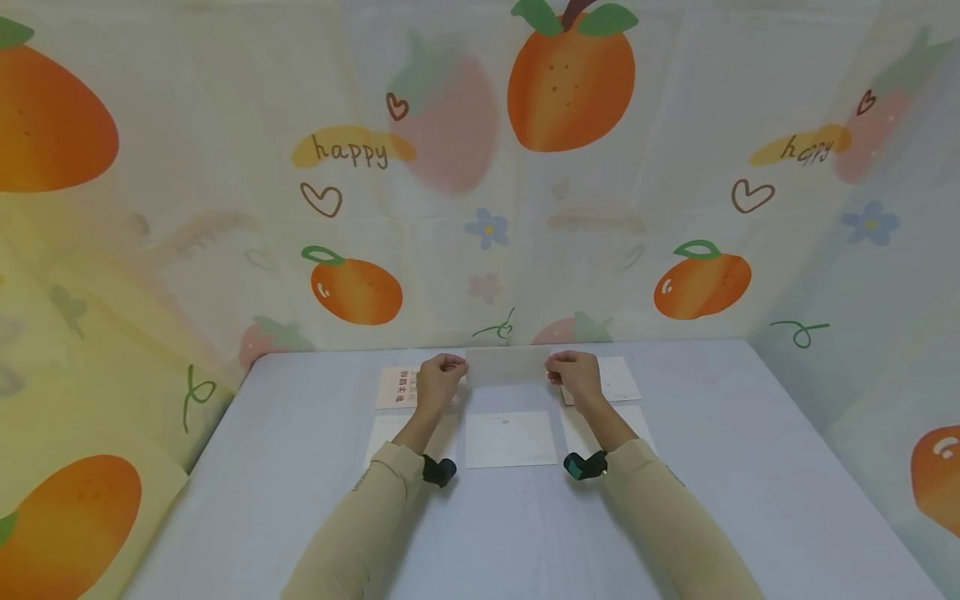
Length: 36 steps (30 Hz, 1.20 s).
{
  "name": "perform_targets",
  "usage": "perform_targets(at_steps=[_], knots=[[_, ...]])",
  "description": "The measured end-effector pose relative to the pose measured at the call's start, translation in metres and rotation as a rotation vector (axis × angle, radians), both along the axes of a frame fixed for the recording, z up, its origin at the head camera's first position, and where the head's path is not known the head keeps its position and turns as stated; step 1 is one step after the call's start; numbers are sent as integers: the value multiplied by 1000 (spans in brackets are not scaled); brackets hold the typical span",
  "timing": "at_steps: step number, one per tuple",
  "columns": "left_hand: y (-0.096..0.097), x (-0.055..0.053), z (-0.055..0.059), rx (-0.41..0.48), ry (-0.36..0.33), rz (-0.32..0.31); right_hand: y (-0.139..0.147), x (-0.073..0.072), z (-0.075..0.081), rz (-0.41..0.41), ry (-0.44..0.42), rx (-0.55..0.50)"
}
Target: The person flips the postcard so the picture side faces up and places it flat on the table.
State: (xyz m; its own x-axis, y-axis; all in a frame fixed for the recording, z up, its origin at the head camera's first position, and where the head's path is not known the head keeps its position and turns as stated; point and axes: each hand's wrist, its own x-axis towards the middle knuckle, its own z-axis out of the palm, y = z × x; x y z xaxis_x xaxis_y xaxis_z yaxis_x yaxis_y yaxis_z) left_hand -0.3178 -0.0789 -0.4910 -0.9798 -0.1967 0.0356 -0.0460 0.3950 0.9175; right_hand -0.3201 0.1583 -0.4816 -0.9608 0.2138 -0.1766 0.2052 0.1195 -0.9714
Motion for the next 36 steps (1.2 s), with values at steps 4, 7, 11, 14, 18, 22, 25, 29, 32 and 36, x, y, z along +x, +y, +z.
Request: perform_targets(at_steps=[4,7,11,14,18,22,25,29,32,36], knots=[[-2,-1,1,16,10,-16,1,1,0,-2,-6,-19],[-3,0,4,22,-5,-19,3,1,0,-5,11,-40],[-3,3,7,37,-31,-12,3,2,-1,2,38,-74],[-4,4,8,59,-56,-2,3,2,-2,2,43,-111],[-5,4,8,98,-100,-9,4,1,-2,4,43,-173],[-5,3,6,124,-131,-31,6,0,-5,21,38,-201],[-6,3,5,127,-129,-31,8,-1,-8,40,33,-202],[-6,4,2,128,-125,-31,9,0,-12,65,9,-188],[-6,5,-1,130,-137,-42,10,1,-14,77,-25,-178],[-7,6,-5,125,-180,-65,11,1,-18,82,-55,-187]])
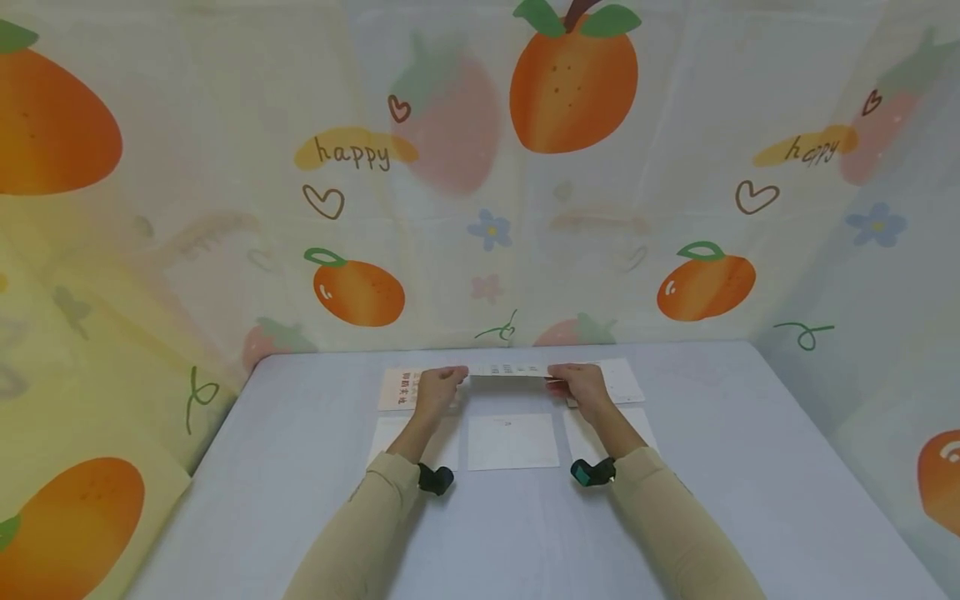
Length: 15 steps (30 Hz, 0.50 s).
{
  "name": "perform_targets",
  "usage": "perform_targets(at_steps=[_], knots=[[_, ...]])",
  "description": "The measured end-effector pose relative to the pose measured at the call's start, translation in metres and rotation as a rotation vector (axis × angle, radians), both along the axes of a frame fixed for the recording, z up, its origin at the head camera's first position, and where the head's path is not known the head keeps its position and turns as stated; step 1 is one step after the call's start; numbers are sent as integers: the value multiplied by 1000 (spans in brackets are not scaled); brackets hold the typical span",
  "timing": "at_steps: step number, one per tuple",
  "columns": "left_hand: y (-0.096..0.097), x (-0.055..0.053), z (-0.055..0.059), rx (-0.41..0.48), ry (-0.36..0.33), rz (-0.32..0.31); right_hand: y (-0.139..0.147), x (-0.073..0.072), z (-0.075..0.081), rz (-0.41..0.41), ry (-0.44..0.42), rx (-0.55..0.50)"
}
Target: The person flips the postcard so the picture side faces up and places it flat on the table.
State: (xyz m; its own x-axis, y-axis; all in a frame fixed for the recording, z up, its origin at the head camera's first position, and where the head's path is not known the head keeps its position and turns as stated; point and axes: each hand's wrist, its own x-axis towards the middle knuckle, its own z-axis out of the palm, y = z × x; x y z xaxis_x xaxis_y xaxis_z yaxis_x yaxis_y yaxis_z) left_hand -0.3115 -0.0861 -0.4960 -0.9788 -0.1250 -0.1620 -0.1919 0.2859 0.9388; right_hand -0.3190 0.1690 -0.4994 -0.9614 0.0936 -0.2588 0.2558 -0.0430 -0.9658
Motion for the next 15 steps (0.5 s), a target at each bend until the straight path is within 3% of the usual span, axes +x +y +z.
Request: perform_targets(at_steps=[6,15], knots=[[-1,1,-7,-21,-28,-51,0,1,-8,-3,-36,47],[-5,-1,-12,-66,-64,-119,-3,2,-13,22,-21,172]])
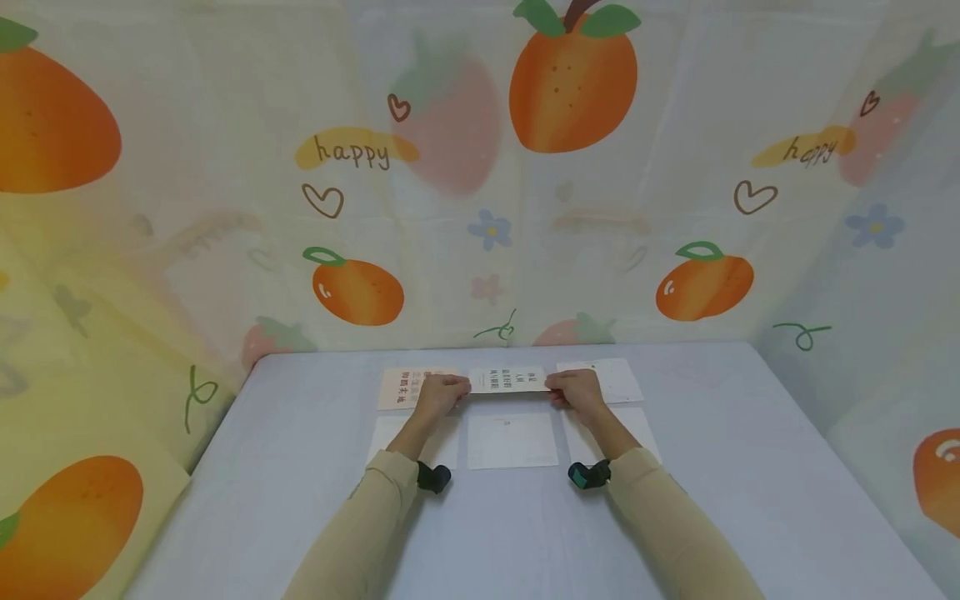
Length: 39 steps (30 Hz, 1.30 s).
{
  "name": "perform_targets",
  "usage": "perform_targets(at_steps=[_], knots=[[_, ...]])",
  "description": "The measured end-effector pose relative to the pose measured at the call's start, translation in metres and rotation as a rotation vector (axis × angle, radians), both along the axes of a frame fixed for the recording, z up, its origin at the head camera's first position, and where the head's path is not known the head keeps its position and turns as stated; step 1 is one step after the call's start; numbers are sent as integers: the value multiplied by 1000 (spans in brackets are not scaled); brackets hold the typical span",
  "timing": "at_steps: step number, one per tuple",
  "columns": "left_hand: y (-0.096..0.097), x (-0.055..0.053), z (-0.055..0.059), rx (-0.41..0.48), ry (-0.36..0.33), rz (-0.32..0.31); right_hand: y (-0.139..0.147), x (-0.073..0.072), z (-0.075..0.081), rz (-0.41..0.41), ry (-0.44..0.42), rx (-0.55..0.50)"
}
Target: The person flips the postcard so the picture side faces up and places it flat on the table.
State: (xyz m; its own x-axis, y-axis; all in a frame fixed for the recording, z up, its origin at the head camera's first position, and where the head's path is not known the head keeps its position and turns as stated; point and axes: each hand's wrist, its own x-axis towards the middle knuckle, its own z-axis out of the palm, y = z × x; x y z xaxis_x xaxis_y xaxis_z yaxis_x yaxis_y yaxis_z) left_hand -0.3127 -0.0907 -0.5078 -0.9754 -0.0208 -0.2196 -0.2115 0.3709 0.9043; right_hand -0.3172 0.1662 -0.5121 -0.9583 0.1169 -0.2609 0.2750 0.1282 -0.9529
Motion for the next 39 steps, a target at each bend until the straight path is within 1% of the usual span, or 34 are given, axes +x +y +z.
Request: perform_targets(at_steps=[3,5,9,11,14,17,21,25,29,33,36,39], knots=[[2,0,0,-57,-4,-19,-2,1,1,2,8,63],[3,0,0,-110,-8,-28,-3,2,1,18,14,123],[7,1,0,-245,-3,-69,-3,4,2,84,38,255],[8,0,1,-297,4,-93,-2,4,4,121,60,319],[10,1,3,-336,14,-115,0,3,6,167,83,382],[11,2,5,-362,26,-122,5,1,7,198,74,404],[13,2,5,-362,56,-102,13,0,8,201,48,378],[17,0,7,-334,86,-90,25,-2,16,185,50,361],[24,-3,12,-294,94,-113,40,-5,26,179,57,367],[36,-8,16,-247,100,-141,55,-6,37,166,65,371],[46,-8,17,-210,95,-162,64,-6,39,146,57,387],[56,-7,20,-186,90,-195,73,-6,38,130,36,407]])
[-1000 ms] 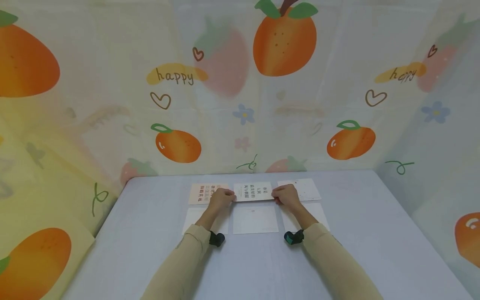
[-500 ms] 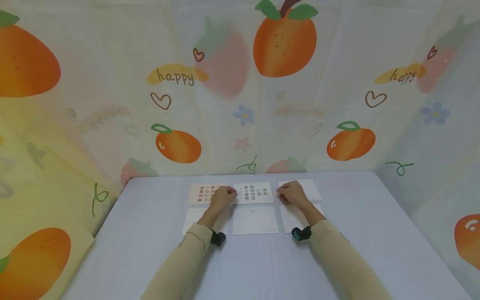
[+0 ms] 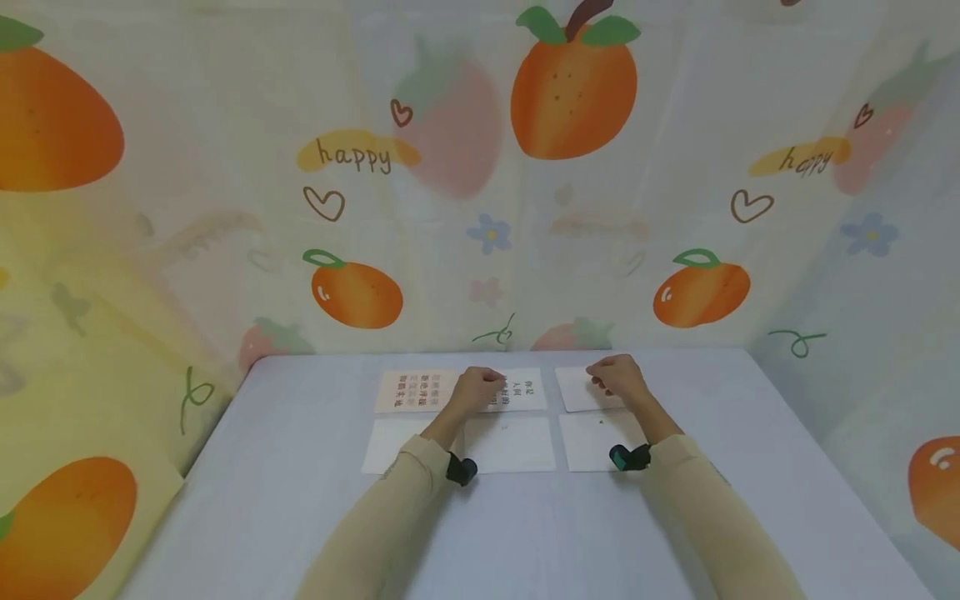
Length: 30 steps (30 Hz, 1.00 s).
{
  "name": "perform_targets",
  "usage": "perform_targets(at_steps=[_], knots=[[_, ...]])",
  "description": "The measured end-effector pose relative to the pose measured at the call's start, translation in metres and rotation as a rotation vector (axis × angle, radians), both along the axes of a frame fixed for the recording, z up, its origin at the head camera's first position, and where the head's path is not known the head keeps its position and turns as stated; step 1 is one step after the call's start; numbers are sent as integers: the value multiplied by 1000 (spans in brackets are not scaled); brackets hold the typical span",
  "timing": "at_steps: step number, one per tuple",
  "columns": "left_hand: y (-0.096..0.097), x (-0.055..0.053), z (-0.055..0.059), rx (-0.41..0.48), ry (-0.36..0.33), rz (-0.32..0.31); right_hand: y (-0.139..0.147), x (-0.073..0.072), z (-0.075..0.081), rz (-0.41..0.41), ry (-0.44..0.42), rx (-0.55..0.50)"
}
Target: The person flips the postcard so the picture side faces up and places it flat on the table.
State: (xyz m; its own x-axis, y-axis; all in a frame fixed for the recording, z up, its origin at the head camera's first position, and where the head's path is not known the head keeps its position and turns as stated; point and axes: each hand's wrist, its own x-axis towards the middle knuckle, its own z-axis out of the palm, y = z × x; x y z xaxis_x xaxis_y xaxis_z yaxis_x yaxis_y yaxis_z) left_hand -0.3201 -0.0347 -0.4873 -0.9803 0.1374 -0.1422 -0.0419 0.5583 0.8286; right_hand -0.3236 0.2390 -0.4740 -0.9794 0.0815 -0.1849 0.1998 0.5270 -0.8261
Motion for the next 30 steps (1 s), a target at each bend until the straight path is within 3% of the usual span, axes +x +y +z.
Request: perform_targets(at_steps=[6,13,18,24,30], knots=[[24,-1,4,50,-17,-62,17,2,2,-50,2,74],[51,-1,0,-34,21,-72,33,3,-1,-81,-37,191],[73,4,-6,-14,3,-79,39,6,-5,-88,-74,237],[94,10,-12,24,-9,-44,38,7,-6,-58,-97,300],[102,17,-14,31,-13,-24,35,7,-4,-41,-90,333]])
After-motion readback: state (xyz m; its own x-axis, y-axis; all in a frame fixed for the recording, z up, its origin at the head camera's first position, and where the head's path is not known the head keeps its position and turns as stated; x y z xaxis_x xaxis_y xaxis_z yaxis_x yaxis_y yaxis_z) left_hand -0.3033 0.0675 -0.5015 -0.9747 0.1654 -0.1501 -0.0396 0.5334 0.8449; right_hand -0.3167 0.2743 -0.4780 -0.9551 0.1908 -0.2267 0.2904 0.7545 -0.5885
